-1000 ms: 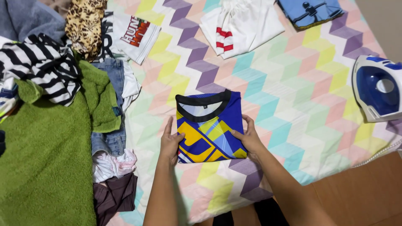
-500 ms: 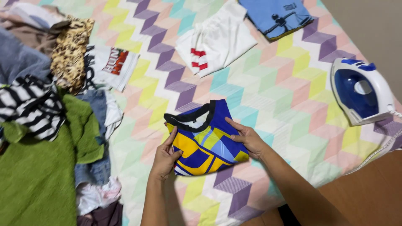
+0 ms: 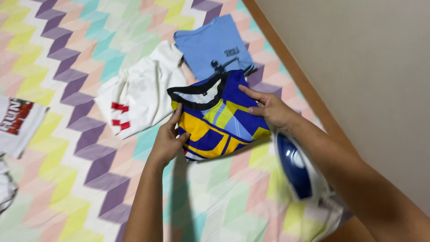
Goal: Iron and fold various laundry items on a bed.
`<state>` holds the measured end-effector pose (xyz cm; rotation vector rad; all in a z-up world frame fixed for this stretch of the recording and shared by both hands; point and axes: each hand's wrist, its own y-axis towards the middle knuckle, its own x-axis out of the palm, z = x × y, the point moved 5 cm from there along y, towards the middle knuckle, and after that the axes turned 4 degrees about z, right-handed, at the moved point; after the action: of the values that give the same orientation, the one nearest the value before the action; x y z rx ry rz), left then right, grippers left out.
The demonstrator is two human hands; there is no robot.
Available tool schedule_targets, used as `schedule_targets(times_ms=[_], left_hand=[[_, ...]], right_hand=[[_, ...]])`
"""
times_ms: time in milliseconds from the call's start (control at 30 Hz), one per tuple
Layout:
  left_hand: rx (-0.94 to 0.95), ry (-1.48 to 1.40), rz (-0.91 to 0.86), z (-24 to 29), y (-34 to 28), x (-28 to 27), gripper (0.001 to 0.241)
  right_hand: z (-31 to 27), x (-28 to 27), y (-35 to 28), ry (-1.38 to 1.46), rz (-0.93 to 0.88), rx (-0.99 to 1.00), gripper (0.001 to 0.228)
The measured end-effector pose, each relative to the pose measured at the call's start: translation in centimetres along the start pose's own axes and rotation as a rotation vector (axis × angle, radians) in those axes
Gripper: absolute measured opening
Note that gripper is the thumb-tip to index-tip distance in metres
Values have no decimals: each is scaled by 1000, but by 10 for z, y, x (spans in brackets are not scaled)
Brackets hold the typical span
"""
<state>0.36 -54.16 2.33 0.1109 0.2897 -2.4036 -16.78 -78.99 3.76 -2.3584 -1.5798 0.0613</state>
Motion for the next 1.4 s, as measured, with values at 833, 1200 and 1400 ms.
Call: schedule_targets(times_ms=[833, 1200, 1400], left_hand=[[24, -163, 545, -51, 173, 59, 96], [69, -20, 444, -75, 70, 48, 64], [147, 181, 479, -112, -52, -54, 39]], right_hand=[[34, -160, 179, 357, 450, -118, 63], [59, -170, 121, 50, 590, 114, 41], [16, -80, 38, -659, 543, 254, 44]])
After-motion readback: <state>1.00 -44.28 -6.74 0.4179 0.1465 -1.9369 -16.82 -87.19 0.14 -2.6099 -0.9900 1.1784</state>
